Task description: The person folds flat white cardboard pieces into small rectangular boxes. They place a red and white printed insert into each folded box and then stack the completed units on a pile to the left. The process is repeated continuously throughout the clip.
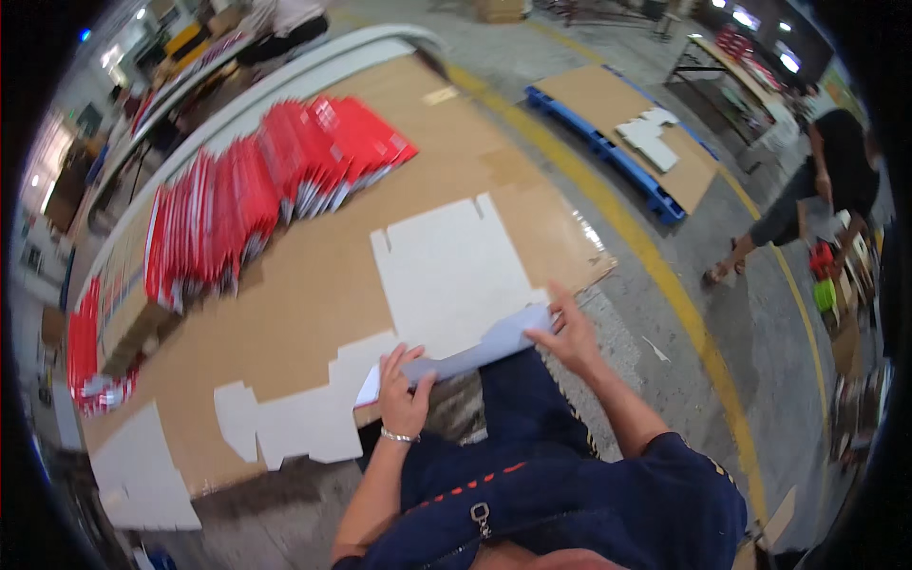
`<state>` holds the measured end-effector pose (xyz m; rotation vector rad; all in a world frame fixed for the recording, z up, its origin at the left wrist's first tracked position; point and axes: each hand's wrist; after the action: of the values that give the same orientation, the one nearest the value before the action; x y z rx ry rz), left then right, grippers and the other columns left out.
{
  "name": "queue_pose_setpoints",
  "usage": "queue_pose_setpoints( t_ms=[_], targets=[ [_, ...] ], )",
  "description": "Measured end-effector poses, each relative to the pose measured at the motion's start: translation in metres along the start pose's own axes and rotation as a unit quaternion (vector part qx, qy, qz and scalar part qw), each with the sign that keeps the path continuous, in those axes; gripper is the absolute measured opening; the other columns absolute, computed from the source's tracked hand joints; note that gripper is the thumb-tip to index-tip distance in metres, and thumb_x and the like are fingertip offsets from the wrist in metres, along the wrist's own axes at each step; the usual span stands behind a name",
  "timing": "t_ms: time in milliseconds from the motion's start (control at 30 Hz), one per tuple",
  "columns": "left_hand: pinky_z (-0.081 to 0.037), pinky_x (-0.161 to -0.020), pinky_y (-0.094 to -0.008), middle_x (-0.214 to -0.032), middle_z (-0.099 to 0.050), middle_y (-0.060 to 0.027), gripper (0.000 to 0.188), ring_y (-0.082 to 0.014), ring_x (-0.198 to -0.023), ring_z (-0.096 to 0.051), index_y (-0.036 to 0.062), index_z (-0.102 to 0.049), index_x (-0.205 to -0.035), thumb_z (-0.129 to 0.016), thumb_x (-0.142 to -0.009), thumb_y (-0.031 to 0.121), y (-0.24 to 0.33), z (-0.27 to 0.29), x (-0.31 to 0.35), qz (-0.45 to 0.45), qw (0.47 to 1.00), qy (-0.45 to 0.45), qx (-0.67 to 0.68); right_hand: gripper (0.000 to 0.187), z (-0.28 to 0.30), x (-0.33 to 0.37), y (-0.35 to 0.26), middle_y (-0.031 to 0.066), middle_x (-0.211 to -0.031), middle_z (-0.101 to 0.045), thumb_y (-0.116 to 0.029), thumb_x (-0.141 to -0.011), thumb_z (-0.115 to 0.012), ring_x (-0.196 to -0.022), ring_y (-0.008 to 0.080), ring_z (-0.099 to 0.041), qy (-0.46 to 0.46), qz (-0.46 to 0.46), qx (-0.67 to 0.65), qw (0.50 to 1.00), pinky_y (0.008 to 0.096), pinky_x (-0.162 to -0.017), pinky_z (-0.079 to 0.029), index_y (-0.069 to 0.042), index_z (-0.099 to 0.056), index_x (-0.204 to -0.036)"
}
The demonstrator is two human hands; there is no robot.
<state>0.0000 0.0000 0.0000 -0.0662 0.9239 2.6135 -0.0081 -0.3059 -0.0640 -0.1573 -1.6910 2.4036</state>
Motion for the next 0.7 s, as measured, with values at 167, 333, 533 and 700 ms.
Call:
queue_pose_setpoints(
  t_ms=[167,333,533,700],
  targets=[
    [-0.012,-0.111,-0.0647,-0.139,-0.052,-0.0082,0.037,-0.0359,-0.137,-0.036,0.0023,-0.063,-0.115,-0.065,-0.084,0.023,0.063,-0.152,-0.020,-0.015,0.987,0.109,-0.114,0.090,0.115,0.015,0.022,0.0138,-0.114,-0.054,-0.012,-0.076,-0.078,-0.087,0.0175,-0.058,0.210,0.030,-0.013,0.977,0.0348,-0.080,-0.051,0.000,-0.025,-0.148],
    [-0.005,-0.112,-0.0666,-0.155,-0.027,-0.0146,0.076,-0.0327,-0.146,-0.019,-0.0003,-0.035,-0.143,-0.067,-0.082,0.031,0.100,-0.155,-0.036,-0.085,0.983,-0.078,-0.144,0.063,0.070,0.054,0.033,0.0113,-0.122,-0.057,-0.020,-0.089,-0.069,-0.102,0.0171,-0.059,-0.036,-0.204,-0.260,0.943,0.0333,-0.086,-0.049,-0.001,-0.038,-0.141],
    [-0.004,-0.112,-0.0658,-0.158,-0.016,-0.0195,0.107,-0.0349,-0.148,-0.011,-0.0056,-0.019,-0.148,-0.076,-0.072,0.044,0.117,-0.166,-0.035,-0.156,0.968,-0.122,-0.155,0.026,0.027,0.051,0.031,-0.0005,-0.091,-0.066,-0.026,-0.097,-0.059,-0.077,0.0087,-0.059,-0.001,-0.192,-0.313,0.930,0.0271,-0.065,-0.048,-0.002,-0.066,-0.105],
    [-0.008,-0.113,-0.0649,-0.159,-0.015,-0.0174,0.111,-0.0356,-0.148,-0.011,-0.0042,-0.020,-0.148,-0.078,-0.068,0.046,0.112,-0.162,-0.022,-0.144,0.966,-0.125,-0.173,0.022,0.073,0.012,0.014,0.0223,-0.096,-0.065,-0.005,-0.090,-0.056,-0.089,0.0389,-0.062,0.144,0.226,0.170,0.948,0.0441,-0.077,-0.050,0.006,-0.062,-0.108]
  ],
)
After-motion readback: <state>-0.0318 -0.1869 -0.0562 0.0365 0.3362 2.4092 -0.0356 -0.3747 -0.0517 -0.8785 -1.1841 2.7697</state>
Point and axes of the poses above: each hand's wrist, its own x-axis away from the middle knuckle, its own z-axis out of the back of the hand, y = z × x
